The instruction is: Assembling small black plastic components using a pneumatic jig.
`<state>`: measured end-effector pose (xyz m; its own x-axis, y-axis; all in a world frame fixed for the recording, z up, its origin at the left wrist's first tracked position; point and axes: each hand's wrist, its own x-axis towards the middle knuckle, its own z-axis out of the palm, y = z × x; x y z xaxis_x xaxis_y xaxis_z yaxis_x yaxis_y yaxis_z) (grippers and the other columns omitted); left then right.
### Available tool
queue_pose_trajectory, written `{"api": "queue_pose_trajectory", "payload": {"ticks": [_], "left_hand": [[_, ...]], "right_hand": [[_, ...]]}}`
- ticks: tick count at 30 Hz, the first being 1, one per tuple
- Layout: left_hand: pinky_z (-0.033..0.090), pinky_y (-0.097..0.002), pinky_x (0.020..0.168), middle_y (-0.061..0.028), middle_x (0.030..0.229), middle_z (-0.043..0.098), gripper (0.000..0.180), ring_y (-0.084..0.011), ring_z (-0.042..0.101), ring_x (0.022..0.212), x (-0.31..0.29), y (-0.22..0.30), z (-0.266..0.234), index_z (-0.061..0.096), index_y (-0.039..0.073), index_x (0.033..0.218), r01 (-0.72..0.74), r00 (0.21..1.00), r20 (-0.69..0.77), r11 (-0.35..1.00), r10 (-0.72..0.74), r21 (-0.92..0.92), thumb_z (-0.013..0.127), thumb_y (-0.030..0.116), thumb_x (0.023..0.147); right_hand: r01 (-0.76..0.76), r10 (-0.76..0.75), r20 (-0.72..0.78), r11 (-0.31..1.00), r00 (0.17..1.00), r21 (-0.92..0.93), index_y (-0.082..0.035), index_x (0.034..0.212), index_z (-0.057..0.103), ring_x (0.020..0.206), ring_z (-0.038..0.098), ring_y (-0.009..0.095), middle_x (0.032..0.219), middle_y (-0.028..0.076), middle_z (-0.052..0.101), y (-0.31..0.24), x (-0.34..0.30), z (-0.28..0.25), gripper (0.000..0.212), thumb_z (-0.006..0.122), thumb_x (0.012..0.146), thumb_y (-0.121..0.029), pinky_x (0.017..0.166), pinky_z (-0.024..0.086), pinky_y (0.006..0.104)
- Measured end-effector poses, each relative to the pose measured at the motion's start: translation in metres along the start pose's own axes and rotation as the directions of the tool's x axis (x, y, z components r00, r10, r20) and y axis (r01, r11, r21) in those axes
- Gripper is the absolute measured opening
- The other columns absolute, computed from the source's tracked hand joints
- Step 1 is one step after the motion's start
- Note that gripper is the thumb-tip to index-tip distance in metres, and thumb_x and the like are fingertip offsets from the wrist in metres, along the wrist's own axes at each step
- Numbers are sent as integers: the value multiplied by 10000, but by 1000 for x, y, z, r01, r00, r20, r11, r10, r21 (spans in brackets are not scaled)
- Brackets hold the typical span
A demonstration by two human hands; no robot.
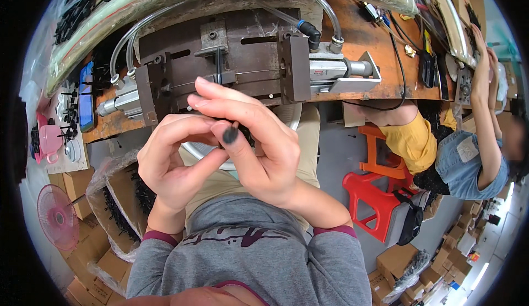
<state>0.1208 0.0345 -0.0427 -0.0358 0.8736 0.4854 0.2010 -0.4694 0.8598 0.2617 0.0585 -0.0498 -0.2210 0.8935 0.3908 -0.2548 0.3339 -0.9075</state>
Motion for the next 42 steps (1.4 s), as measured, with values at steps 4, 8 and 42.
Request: {"api": "queue_pose_trajectory", "payload": {"ticks": [4, 8, 42], "left_hand": [[552, -315, 674, -128, 956, 666, 358, -256, 665, 810, -9, -4, -14, 700, -11, 981, -117, 991, 101, 929, 86, 352, 816, -2, 643], [551, -307, 703, -127, 1105, 685, 345, -246, 673, 852, -10, -17, -13, 714, 4, 962, -198, 976, 191, 797, 106, 570, 808, 34, 631], [544, -375, 681, -63, 1027, 707, 218, -282, 676, 765, -53, -24, -38, 707, 55, 892, 54, 675, 675, 932, -298, 358, 763, 161, 709]], "right_hand": [[-40, 19, -79, 960, 997, -277, 102, 1242, 540, 1047, 654, 280, 1303, 270, 556, -1, -2, -12, 346, 411, 1035, -142, 783, 574, 333], [-44, 1, -187, 973, 982, -226, 100, 1276, 524, 1117, 618, 290, 1372, 271, 495, -1, -4, -22, 379, 407, 1038, -170, 783, 592, 348], [434, 14, 465, 339, 885, -835, 2, 935, 627, 614, 623, 147, 1274, 189, 613, 8, 5, -13, 227, 671, 721, -59, 584, 506, 262]]}}
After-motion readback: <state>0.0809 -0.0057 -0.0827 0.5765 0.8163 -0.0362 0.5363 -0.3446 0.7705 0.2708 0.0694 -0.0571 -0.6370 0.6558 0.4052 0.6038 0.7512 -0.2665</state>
